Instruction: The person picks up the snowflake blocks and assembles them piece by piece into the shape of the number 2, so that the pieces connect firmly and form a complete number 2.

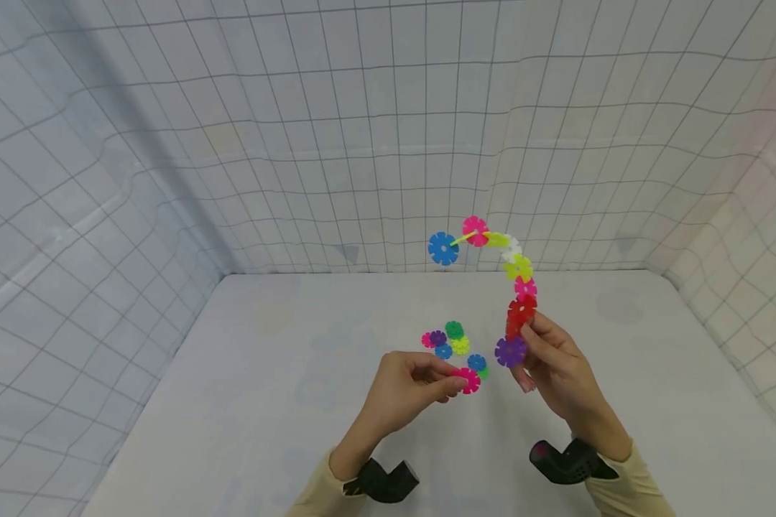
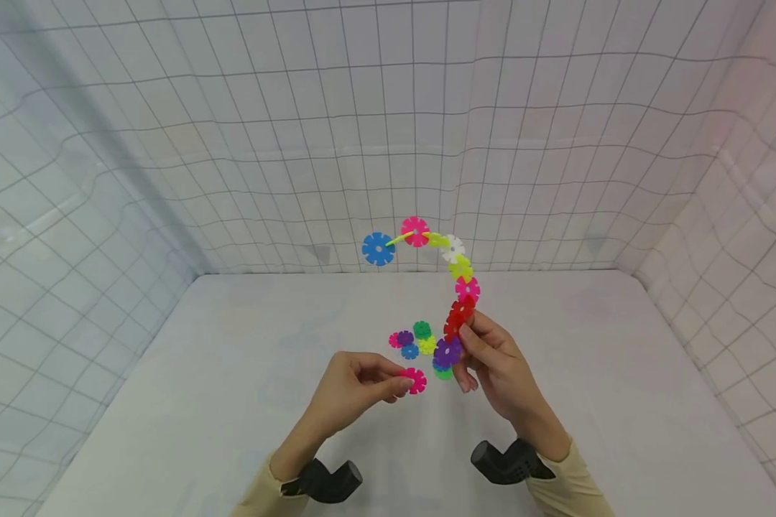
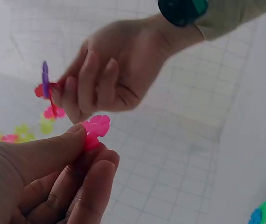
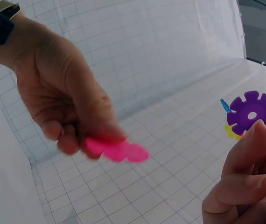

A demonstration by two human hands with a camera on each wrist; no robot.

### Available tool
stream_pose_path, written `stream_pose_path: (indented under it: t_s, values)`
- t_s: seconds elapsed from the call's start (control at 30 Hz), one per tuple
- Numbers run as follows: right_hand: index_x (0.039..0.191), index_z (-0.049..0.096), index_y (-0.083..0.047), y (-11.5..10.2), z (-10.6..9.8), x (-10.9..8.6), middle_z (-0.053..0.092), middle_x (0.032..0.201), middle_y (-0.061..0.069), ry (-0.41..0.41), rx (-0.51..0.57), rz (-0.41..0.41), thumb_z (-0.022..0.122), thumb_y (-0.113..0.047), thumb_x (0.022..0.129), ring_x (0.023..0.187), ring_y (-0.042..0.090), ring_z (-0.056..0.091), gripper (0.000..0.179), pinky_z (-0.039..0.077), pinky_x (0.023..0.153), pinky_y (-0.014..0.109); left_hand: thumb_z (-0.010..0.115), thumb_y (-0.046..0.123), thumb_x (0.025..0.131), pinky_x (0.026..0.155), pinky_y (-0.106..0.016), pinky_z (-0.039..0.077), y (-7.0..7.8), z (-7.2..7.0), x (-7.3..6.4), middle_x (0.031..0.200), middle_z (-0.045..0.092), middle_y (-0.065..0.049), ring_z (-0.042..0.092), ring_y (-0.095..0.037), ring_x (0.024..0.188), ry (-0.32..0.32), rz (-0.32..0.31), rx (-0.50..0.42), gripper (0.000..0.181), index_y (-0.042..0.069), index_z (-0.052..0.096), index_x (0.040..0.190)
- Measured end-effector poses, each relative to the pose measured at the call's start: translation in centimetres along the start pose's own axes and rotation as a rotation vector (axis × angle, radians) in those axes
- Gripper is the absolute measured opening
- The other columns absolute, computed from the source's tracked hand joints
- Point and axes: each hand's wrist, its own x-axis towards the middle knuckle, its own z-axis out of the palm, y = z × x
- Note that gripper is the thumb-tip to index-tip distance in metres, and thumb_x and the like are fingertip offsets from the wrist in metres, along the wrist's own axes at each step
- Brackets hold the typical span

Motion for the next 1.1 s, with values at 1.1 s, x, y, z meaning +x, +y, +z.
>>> stream_pose_path:
  t_s: [1.1]
  values:
    - [0.107,0.055,-0.010,0.1,0.9,-0.1,0.055,0.074,0.005,0.059,-0.182,0.110,0.031,-0.006,0.103,0.049,0.018,0.045,0.025,0.044,0.048,0.022,0.075,0.012,0.083,0.063,-0.037,0.056,3.9,1.3,-2.2,0.078,0.071,-0.009,0.067,-0.033,0.067,0.009,0.076,-0.208,0.016,-0.001,0.072,0.092]
